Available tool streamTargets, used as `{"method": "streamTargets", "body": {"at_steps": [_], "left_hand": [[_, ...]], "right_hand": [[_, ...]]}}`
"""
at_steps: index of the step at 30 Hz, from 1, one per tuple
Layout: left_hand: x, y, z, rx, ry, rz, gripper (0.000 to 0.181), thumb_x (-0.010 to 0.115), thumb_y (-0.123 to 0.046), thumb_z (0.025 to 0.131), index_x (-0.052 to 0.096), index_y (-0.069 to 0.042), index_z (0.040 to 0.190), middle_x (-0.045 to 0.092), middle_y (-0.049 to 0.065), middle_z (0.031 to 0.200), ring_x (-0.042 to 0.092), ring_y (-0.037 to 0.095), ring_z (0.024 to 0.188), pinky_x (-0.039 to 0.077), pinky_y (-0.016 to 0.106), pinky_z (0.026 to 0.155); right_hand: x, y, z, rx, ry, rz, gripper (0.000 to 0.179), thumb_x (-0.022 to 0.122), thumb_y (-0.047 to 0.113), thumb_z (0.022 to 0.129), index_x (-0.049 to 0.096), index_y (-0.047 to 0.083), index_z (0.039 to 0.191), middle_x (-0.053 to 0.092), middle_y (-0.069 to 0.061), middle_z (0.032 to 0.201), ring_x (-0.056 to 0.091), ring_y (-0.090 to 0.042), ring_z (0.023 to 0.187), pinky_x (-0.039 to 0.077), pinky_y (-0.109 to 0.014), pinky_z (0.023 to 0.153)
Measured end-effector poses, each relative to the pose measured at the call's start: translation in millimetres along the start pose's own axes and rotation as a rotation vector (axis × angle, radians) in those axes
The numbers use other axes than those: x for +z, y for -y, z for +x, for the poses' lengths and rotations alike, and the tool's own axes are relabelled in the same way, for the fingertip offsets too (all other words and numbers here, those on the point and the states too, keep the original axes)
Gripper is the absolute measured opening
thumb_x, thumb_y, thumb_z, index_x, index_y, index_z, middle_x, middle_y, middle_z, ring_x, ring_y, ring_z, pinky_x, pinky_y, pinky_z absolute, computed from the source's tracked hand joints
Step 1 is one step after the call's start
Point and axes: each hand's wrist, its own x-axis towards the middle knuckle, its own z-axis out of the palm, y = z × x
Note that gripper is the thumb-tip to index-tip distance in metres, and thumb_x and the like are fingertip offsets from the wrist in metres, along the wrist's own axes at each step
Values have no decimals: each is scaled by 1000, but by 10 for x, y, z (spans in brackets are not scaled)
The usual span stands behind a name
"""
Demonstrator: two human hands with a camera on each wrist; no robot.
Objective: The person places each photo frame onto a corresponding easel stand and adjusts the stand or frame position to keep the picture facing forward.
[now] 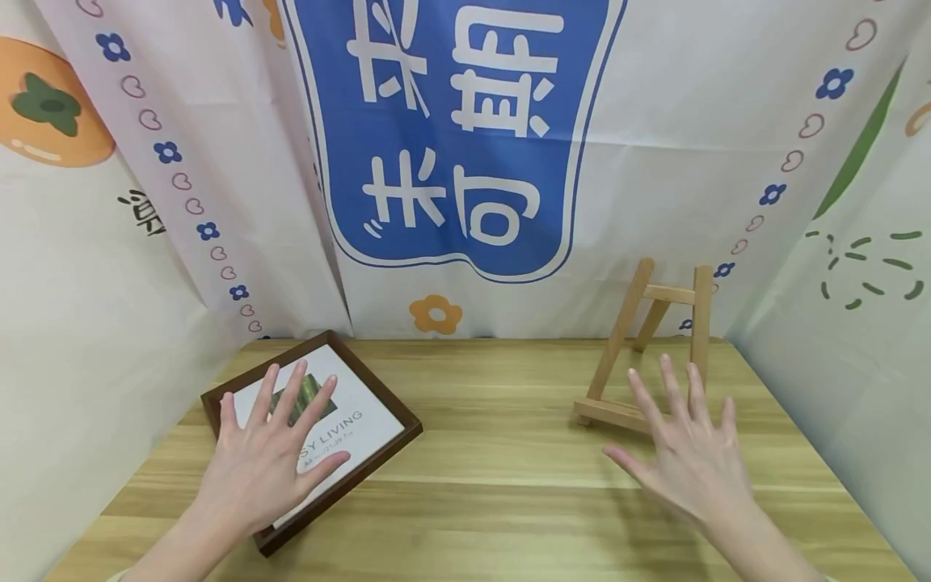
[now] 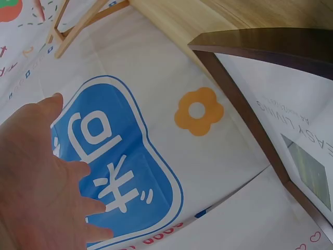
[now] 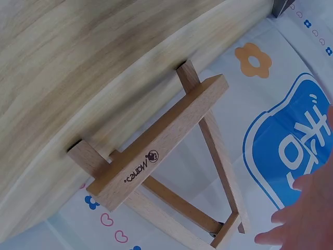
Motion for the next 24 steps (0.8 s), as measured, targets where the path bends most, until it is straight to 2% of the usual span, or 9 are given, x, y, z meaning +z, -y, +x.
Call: {"method": "streamTargets", "body": {"at_steps": [5, 8, 12, 15, 22, 24], "left_hand": [[-21, 19, 15, -9, 24, 14, 87, 40, -78, 84, 31, -26, 153, 16, 14, 160, 18, 42, 142, 17, 78, 100], [-34, 47, -15, -30, 47, 17, 89, 43, -77, 83, 28, -26, 154, 18, 15, 159, 12, 40, 144, 12, 79, 101], [-48, 105, -84, -66, 42, 22, 91, 47, -77, 81, 28, -26, 154, 22, 17, 158, 9, 40, 144, 10, 79, 101], [-43, 161, -138, -79, 23, 25, 92, 47, -78, 80, 26, -27, 155, 23, 16, 157, 11, 41, 144, 10, 79, 100], [-53, 366, -291, -82, -29, 47, 91, 25, -84, 83, 29, -26, 153, 26, 18, 155, 16, 43, 142, 14, 81, 97], [-73, 422, -319, -79, -39, 53, 91, 25, -84, 83, 30, -26, 153, 28, 19, 154, 17, 43, 141, 15, 81, 96]], "right_hand": [[-29, -13, 26, -2, -4, -2, 103, 61, 69, 79, 8, 28, 158, -8, -8, 162, 2, -40, 145, 1, -74, 105], [-31, -10, 50, -7, 17, -13, 103, 61, 69, 80, 7, 27, 158, -9, -8, 161, -3, -38, 145, -1, -73, 105], [-10, 4, 97, -20, 45, -24, 102, 58, 70, 81, 6, 26, 158, -11, -8, 161, -10, -34, 144, 1, -76, 103], [8, 10, 164, -41, 28, -24, 102, 58, 71, 81, 8, 27, 158, -8, -9, 161, -8, -35, 144, 6, -77, 102], [18, 46, 355, -135, -43, -16, 100, 59, 72, 78, 17, 26, 157, 0, -9, 162, 5, -40, 145, 21, -80, 95], [17, 48, 404, -167, -61, -27, 99, 58, 73, 78, 19, 26, 156, 3, -10, 162, 11, -41, 144, 25, -80, 93]]}}
